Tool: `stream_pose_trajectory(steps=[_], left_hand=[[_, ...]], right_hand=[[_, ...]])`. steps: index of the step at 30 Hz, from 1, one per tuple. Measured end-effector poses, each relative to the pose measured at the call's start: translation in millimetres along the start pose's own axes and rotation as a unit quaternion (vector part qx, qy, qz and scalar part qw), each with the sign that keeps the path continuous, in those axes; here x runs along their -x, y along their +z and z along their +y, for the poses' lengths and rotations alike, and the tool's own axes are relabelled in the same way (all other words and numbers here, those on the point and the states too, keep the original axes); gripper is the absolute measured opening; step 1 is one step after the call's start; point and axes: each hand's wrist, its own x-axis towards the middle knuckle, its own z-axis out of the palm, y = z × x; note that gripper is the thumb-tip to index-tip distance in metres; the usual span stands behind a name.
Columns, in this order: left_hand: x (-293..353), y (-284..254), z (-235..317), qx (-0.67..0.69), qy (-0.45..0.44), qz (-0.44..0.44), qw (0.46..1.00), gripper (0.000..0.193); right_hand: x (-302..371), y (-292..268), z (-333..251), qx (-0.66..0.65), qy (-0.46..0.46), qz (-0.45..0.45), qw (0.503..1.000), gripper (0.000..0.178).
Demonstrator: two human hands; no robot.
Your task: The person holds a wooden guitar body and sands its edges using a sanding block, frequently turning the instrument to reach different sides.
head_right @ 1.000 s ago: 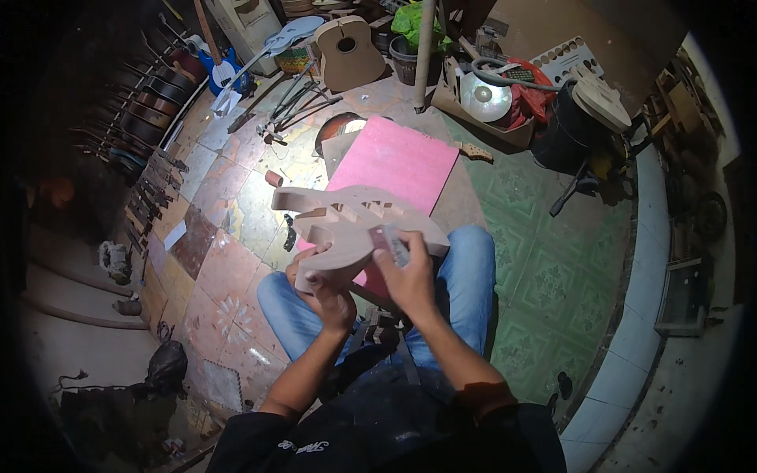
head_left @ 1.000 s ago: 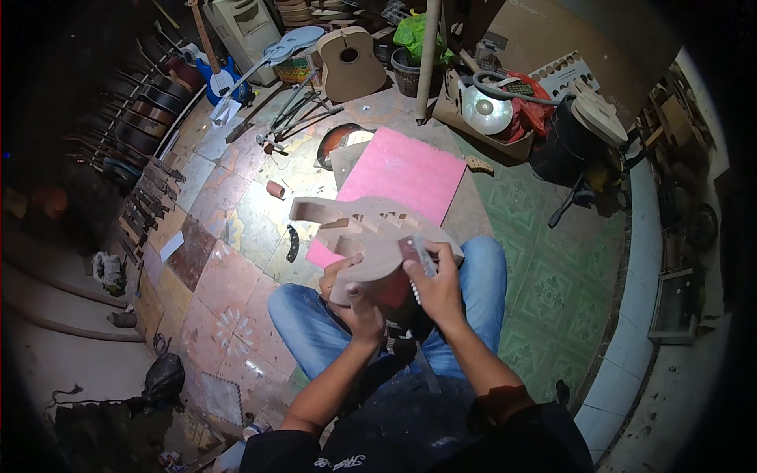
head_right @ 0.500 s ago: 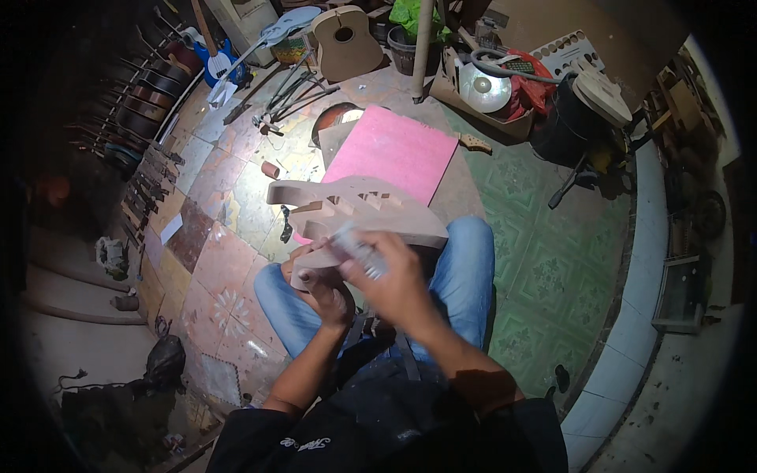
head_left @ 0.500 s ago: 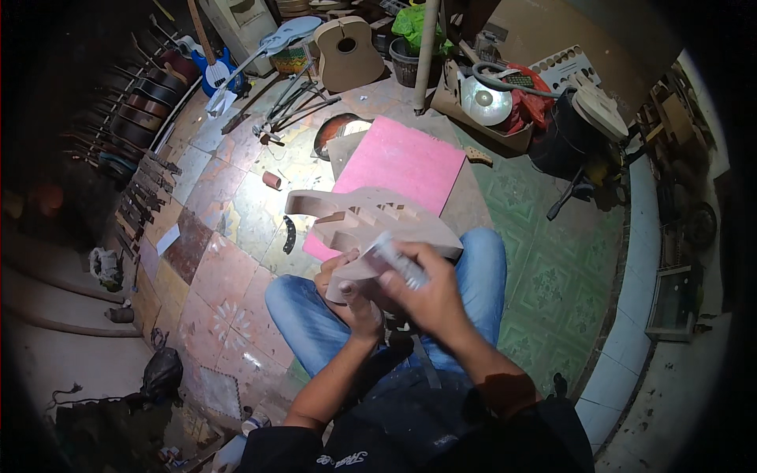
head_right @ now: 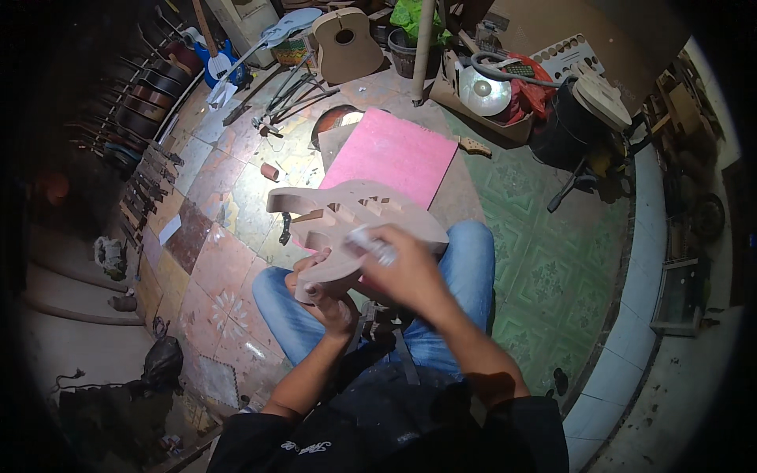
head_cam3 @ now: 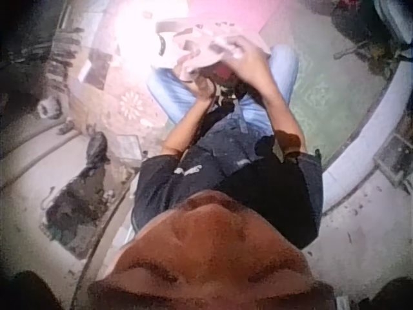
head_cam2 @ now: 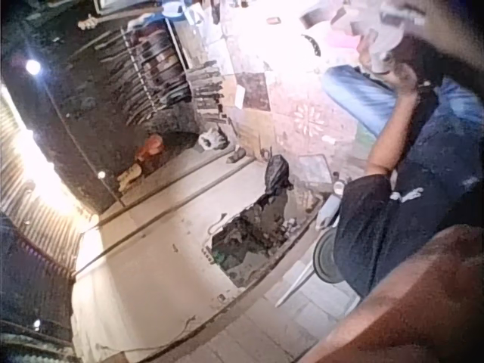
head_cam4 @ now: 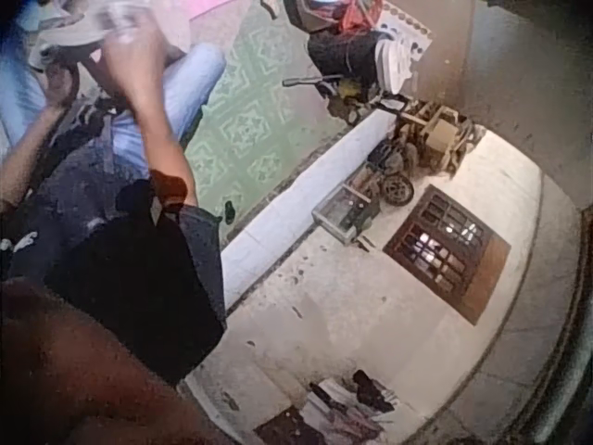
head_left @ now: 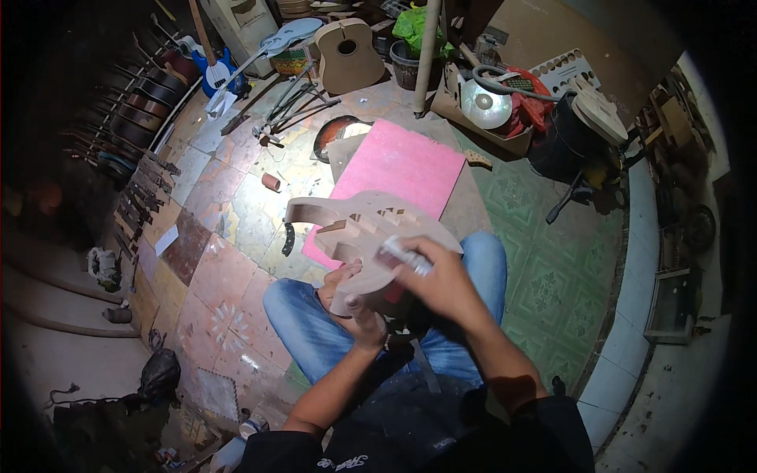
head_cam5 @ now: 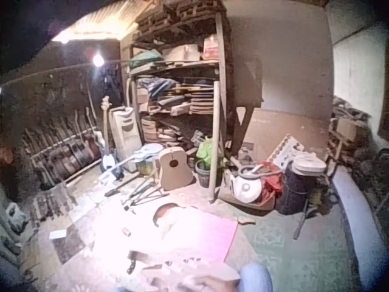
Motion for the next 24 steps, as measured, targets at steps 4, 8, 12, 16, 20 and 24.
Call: stream_pose_trajectory(steps=[4,8,12,16,20,24], left_hand=[[-4.9,1.8,5.3,0.017,0.005,0.013,1.0,0.064],[-0.4,5.1,-1.6,0.002,0.005,-0.009,1.0,0.066],[-9.1,6.1,6.6,0.033,-0.021,0.023,0.999,0.068],[-10.0,12.2,-1.1,0.008,-0.008,-0.008,1.0,0.066],[-16.0,10.2,2.9,-0.003,0.004,0.005,1.0,0.066],[-24.3,17.2,13.1,-0.004,-0.019,-0.027,0.999,0.065]], right_hand=[[8.6,1.4,-9.6,-0.061,-0.046,-0.016,0.997,0.042],[-24.7,-23.2,44.7,0.033,0.107,0.002,0.994,0.041],[24.7,8.4,-31.3,-0.046,-0.13,-0.016,0.99,0.043],[-6.1,5.5,62.2,-0.052,0.039,0.131,0.989,0.042],[21.7,32.7,-1.8,-0.095,-0.072,0.115,0.986,0.045],[23.0,55.7,26.7,-0.025,-0.219,0.23,0.948,0.052]])
